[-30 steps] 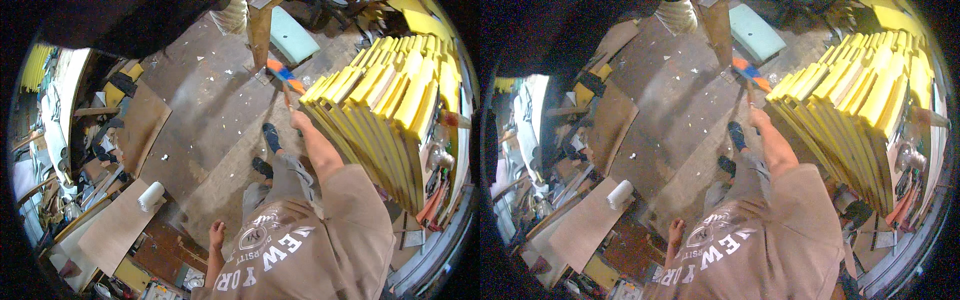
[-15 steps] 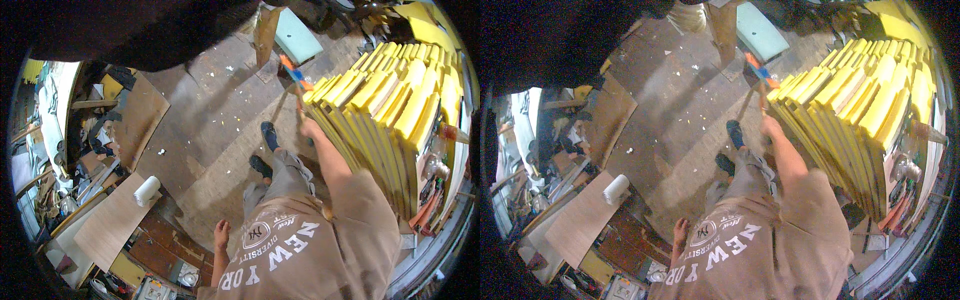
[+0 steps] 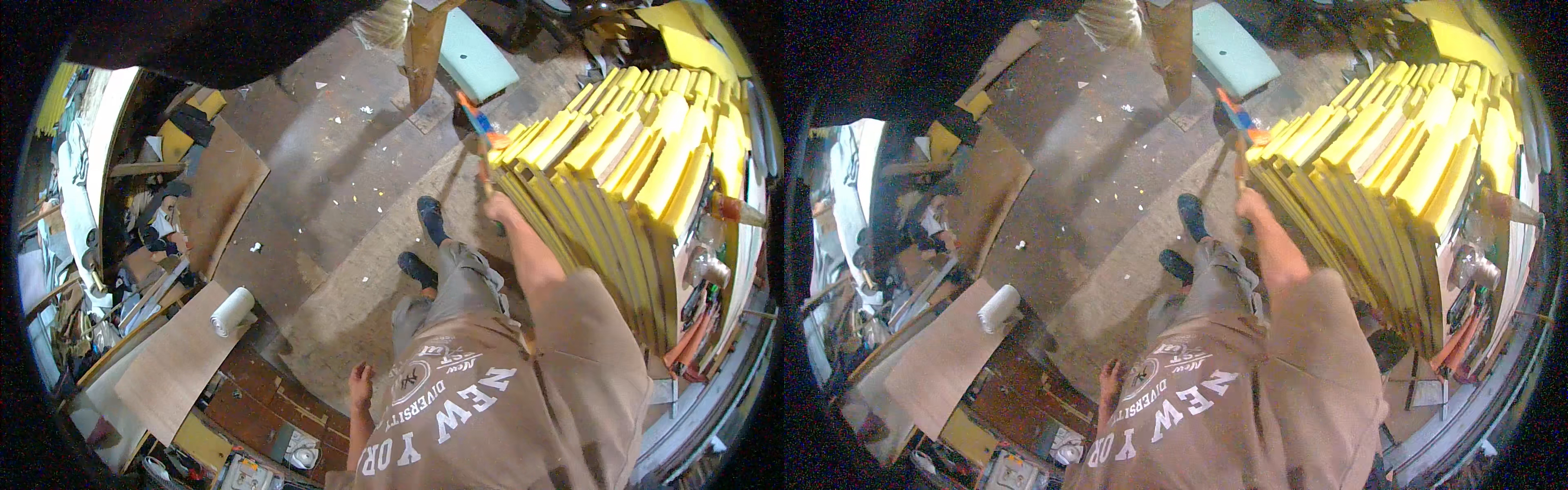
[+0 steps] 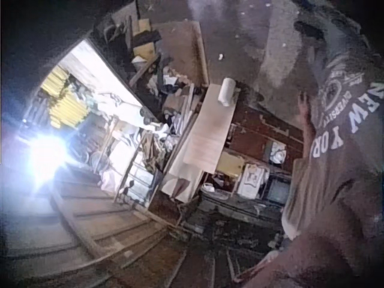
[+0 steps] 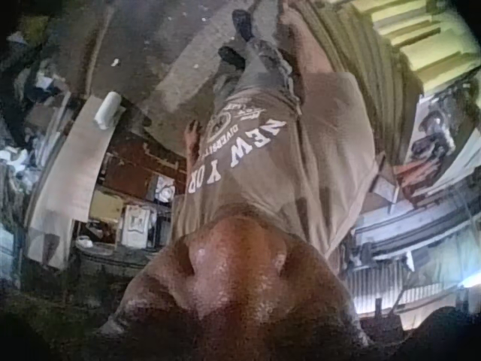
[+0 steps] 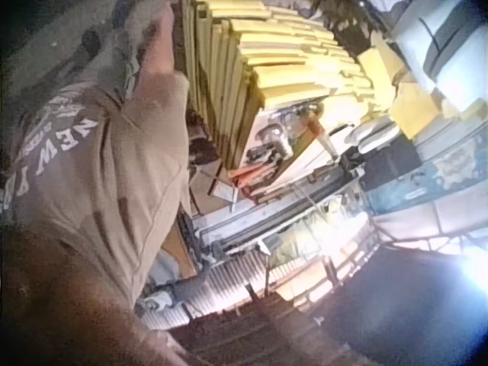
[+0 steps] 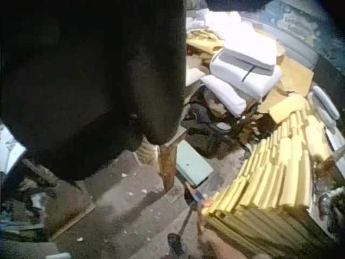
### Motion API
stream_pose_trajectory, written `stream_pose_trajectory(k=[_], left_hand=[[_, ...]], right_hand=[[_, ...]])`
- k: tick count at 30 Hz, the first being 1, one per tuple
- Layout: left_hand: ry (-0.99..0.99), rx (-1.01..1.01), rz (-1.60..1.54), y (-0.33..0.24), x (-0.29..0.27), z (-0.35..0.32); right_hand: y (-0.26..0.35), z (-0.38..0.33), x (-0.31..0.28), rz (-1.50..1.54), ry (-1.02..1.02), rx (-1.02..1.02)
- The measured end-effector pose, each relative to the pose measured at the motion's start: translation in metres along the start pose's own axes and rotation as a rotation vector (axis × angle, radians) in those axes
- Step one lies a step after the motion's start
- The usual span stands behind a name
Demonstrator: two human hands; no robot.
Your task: The person sweeps debris on a cluttered floor using a broom and a dustpan. They move around the room, sweeping small pieces of trash and paper into a pile and then into the dustpan.
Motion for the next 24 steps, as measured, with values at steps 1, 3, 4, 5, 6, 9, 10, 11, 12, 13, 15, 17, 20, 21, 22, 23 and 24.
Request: stream_pose_trajectory(k=[1, 3, 4, 5, 6, 9, 10, 11, 12, 13, 15, 17, 20, 21, 22, 23, 24], left_hand=[[0.005, -0.002, -0.022, 0.006, 0.001, 0.005], [0.012, 0.02, -0.032, 0.001, 0.0, 0.006], [0.007, 0.037, -0.032, -0.008, 0.003, 0.001], [0.002, 0.054, -0.034, -0.012, 0.004, -0.001], [-0.015, 0.043, -0.079, -0.009, 0.0, 0.0], [-0.07, 0.025, -0.181, 0.003, -0.013, 0.0], [-0.08, 0.027, -0.173, 0.0, -0.013, 0.0], [-0.089, 0.029, -0.163, -0.004, -0.012, 0.001], [-0.064, 0.068, -0.078, -0.01, -0.009, -0.005], [-0.06, 0.052, -0.086, -0.004, -0.008, -0.006], [-0.04, 0.02, -0.093, 0.006, -0.001, -0.003], [-0.036, -0.024, 0.014, -0.019, 0.019, -0.024], [0.0, -0.007, 0.046, -0.009, 0.016, -0.021], [0.021, 0.007, 0.031, 0.004, 0.012, -0.014], [0.01, -0.005, -0.002, 0.012, 0.009, -0.01], [0.007, -0.014, -0.028, 0.013, 0.007, -0.005], [0.002, -0.024, -0.055, 0.014, 0.003, -0.001]], right_hand=[[0.025, 0.013, 0.011, -0.126, 0.071, -0.061], [0.049, 0.024, 0.03, 0.07, 0.218, -0.136], [0.058, 0.016, 0.028, 0.252, 0.28, -0.147], [0.061, 0.0, 0.028, 0.373, 0.314, -0.161], [0.061, -0.023, 0.024, 0.363, 0.295, -0.199], [0.044, -0.081, -0.001, 0.377, 0.119, -0.225], [0.033, -0.09, -0.007, 0.333, 0.067, -0.163], [0.025, -0.098, -0.013, 0.289, 0.014, -0.1], [0.022, -0.095, -0.009, 0.251, -0.028, -0.074], [0.019, -0.093, -0.007, 0.212, -0.07, -0.048], [0.016, -0.044, 0.041, 0.15, -0.139, -0.056], [0.024, 0.02, 0.104, -0.039, 0.019, -0.156], [0.035, 0.007, 0.117, 0.583, 0.265, 0.004], [0.039, -0.015, 0.099, 0.576, 0.205, -0.09], [0.049, -0.072, 0.053, 0.568, 0.141, -0.177], [0.041, -0.108, 0.036, 0.579, 0.191, -0.145], [0.027, -0.138, 0.026, 0.59, 0.242, -0.114]])
Point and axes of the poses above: each hand's wrist, its own z-axis towards the middle knuckle, its own x-axis out of the palm, y = z × x, the point moved 9 cm from there along z, towards the middle knuckle, and after that the axes turned 11 degrees about -z, right-handed, at the moved point
